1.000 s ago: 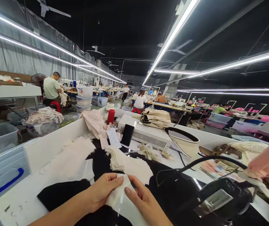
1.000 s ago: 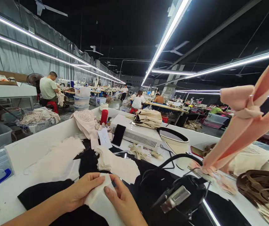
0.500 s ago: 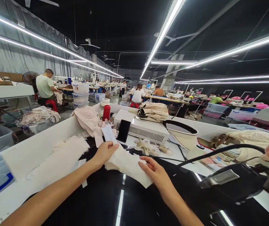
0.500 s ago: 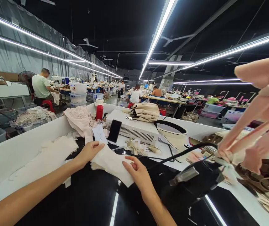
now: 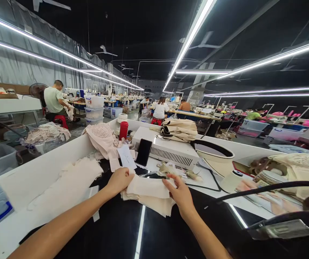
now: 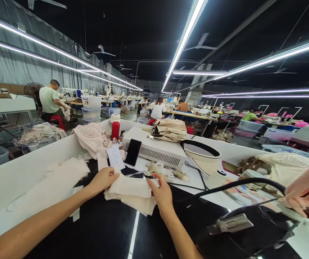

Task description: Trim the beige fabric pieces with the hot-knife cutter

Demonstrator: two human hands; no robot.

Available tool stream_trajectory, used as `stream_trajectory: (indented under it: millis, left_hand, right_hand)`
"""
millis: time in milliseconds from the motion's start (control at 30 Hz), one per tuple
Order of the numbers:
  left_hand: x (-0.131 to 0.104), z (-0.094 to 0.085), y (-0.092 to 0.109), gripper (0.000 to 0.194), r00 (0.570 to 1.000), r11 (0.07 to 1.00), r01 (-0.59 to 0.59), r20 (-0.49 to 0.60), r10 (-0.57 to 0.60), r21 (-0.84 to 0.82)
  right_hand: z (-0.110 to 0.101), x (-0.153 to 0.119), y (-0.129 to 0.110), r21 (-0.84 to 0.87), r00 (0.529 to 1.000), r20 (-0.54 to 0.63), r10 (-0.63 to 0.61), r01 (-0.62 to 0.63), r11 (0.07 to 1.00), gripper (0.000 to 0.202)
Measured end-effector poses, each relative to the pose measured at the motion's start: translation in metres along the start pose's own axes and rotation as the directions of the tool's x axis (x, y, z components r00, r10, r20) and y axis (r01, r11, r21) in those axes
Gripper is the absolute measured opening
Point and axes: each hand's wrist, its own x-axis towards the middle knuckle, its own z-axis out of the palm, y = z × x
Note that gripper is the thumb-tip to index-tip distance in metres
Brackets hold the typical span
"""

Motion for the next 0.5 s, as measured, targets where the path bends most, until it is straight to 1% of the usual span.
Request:
stream_trajectory:
  millis: [100, 167, 200, 267, 333, 400, 433, 500]
  left_hand:
    - [0.000, 0.001, -0.003, 0.030, 0.999, 0.999, 0.019, 0.027, -0.020, 0.031]
    - [-0.001, 0.000, -0.005, 0.025, 0.999, 0.998, 0.026, 0.035, -0.028, 0.049]
    - [-0.002, -0.001, -0.006, 0.023, 0.999, 0.998, 0.025, 0.026, -0.027, 0.062]
    - [-0.005, -0.004, -0.006, 0.019, 1.000, 0.995, 0.007, -0.029, -0.004, 0.104]
    - [-0.011, -0.007, -0.002, 0.018, 0.993, 0.985, -0.045, -0.102, 0.062, 0.165]
    - [-0.017, -0.008, 0.005, 0.019, 0.975, 0.962, -0.144, -0.134, 0.178, 0.230]
    - [-0.019, -0.007, 0.009, 0.019, 0.961, 0.943, -0.209, -0.121, 0.247, 0.258]
    - [-0.023, -0.003, 0.017, 0.020, 0.924, 0.889, -0.350, -0.049, 0.380, 0.295]
  right_hand:
    - [0.000, 0.008, 0.010, -0.136, 0.998, 0.017, -0.062, 0.064, 0.989, 0.029]
    - [0.000, 0.011, 0.014, -0.221, 0.993, 0.038, -0.112, 0.118, 0.968, 0.026]
    - [-0.001, 0.011, 0.016, -0.259, 0.989, 0.046, -0.139, 0.147, 0.955, 0.025]
    - [-0.001, 0.010, 0.018, -0.324, 0.977, 0.061, -0.203, 0.212, 0.922, 0.026]
    - [-0.001, 0.007, 0.018, -0.375, 0.956, 0.086, -0.281, 0.292, 0.880, 0.029]
    - [0.001, 0.003, 0.016, -0.411, 0.924, 0.127, -0.362, 0.381, 0.829, 0.031]
    - [0.003, 0.000, 0.015, -0.423, 0.905, 0.151, -0.397, 0.423, 0.802, 0.031]
    - [0.008, -0.005, 0.012, -0.439, 0.866, 0.209, -0.453, 0.497, 0.748, 0.033]
